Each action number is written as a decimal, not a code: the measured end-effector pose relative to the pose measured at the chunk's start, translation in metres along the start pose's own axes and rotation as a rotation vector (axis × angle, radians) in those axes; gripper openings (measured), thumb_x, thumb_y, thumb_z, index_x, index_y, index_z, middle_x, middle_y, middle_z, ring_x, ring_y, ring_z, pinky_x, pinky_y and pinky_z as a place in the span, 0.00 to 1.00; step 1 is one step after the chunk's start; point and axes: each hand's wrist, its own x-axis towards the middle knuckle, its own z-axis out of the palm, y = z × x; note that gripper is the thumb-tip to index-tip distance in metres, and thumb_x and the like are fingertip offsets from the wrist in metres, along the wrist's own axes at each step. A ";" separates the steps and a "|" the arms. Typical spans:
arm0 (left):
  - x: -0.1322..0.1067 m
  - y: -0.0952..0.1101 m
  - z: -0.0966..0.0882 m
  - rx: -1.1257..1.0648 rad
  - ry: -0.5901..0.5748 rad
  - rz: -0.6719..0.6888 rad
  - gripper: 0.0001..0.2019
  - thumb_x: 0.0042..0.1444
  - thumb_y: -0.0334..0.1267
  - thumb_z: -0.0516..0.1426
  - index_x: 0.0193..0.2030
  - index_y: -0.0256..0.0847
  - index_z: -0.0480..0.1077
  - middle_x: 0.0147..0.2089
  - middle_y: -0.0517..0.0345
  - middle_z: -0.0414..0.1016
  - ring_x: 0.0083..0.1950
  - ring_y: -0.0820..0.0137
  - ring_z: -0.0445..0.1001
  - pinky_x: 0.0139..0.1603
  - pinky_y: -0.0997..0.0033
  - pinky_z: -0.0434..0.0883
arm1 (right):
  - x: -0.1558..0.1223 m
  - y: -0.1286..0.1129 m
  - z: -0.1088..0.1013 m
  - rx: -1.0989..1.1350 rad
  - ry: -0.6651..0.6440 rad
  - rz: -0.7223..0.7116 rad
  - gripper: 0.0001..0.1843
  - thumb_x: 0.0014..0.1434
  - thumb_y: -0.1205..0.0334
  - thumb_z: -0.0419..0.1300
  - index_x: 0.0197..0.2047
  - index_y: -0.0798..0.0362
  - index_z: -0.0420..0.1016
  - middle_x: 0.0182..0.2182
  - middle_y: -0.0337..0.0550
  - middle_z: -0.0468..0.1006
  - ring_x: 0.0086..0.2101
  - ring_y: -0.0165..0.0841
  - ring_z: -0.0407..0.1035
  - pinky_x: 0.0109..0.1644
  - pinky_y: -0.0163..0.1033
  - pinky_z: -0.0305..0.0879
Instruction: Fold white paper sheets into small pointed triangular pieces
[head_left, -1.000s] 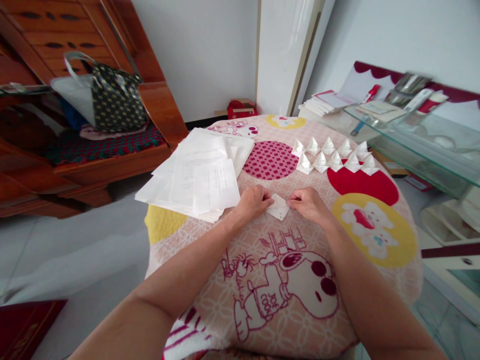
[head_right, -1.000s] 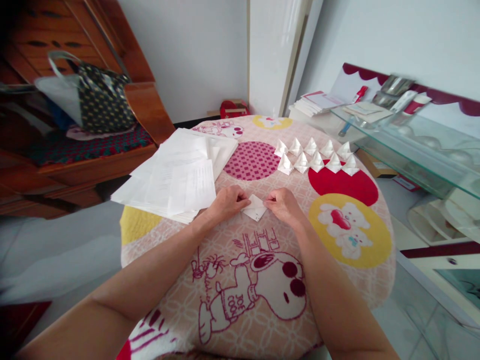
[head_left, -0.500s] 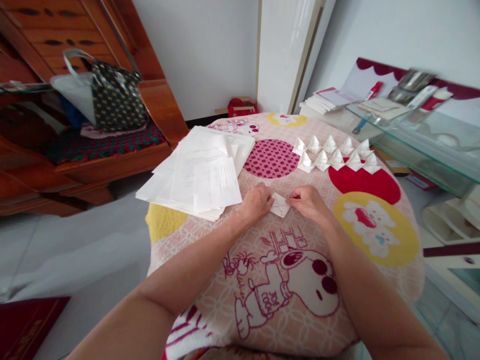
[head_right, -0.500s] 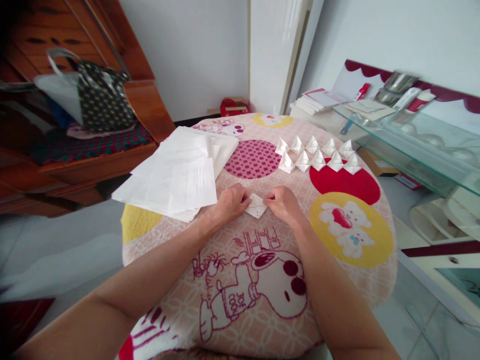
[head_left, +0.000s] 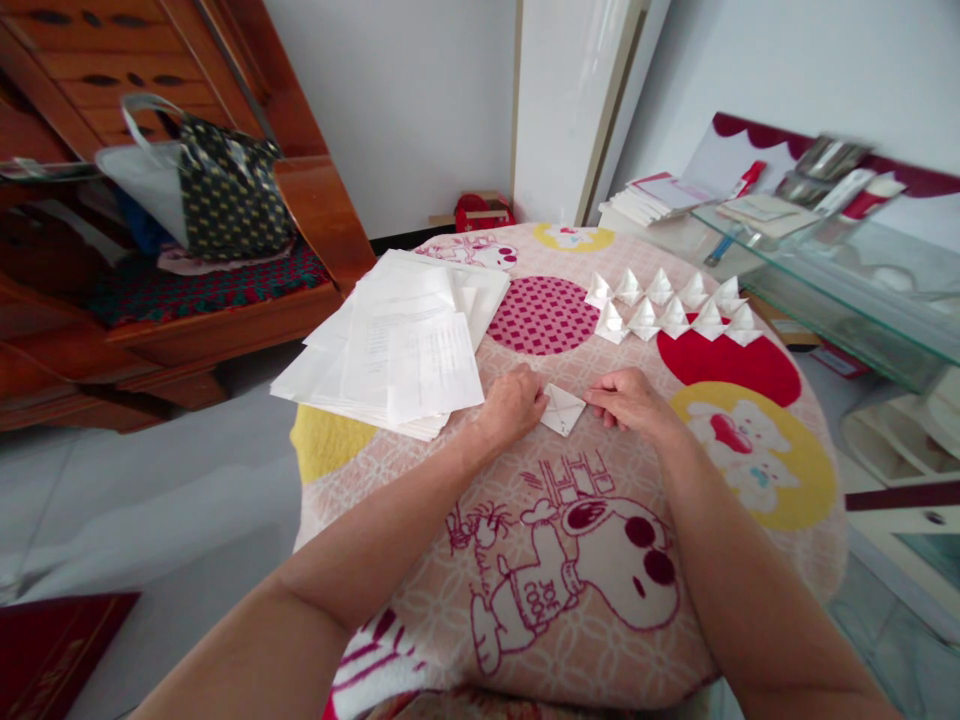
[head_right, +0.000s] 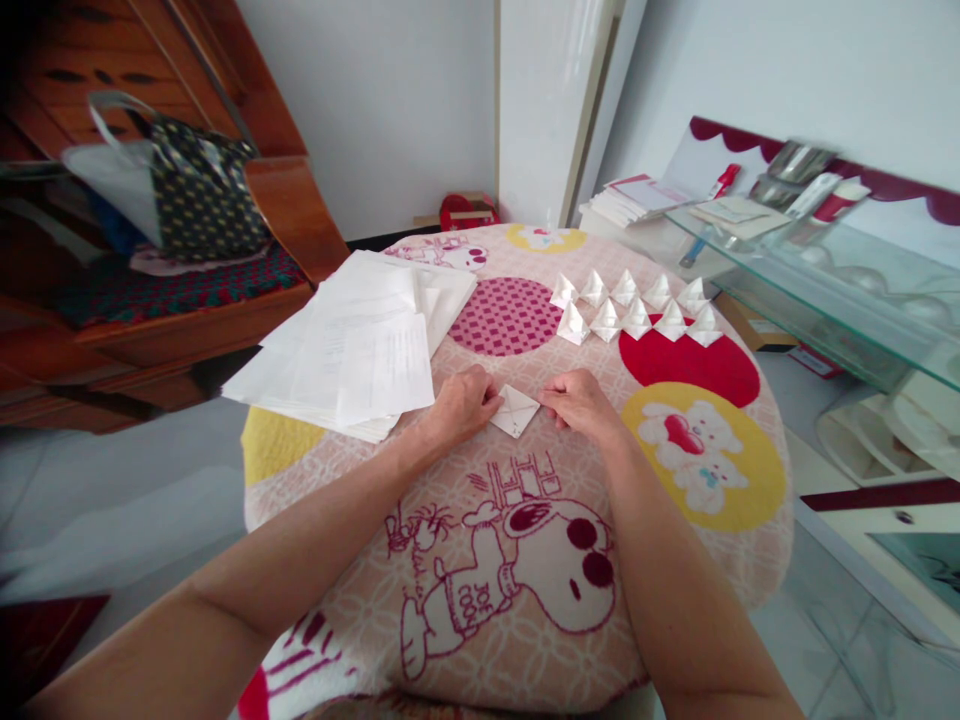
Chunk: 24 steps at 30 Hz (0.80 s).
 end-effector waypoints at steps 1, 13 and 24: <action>0.000 0.000 0.000 0.001 0.000 -0.002 0.09 0.65 0.35 0.56 0.41 0.36 0.77 0.42 0.46 0.78 0.43 0.61 0.77 0.48 0.64 0.73 | 0.000 -0.001 0.000 -0.006 -0.004 0.020 0.18 0.60 0.57 0.66 0.21 0.54 0.71 0.15 0.39 0.72 0.15 0.25 0.63 0.16 0.29 0.51; 0.001 -0.001 0.001 0.002 0.009 0.015 0.09 0.66 0.35 0.56 0.41 0.35 0.77 0.42 0.46 0.78 0.44 0.61 0.77 0.48 0.65 0.73 | -0.002 -0.011 0.005 0.015 0.024 0.109 0.14 0.58 0.66 0.65 0.21 0.54 0.70 0.16 0.37 0.72 0.13 0.24 0.62 0.14 0.30 0.48; -0.001 0.000 -0.001 -0.025 0.016 0.011 0.07 0.64 0.35 0.57 0.39 0.36 0.77 0.41 0.48 0.78 0.44 0.62 0.76 0.48 0.66 0.73 | 0.004 0.003 0.013 -0.095 0.101 -0.033 0.13 0.57 0.69 0.62 0.21 0.54 0.71 0.14 0.38 0.71 0.15 0.27 0.64 0.18 0.32 0.55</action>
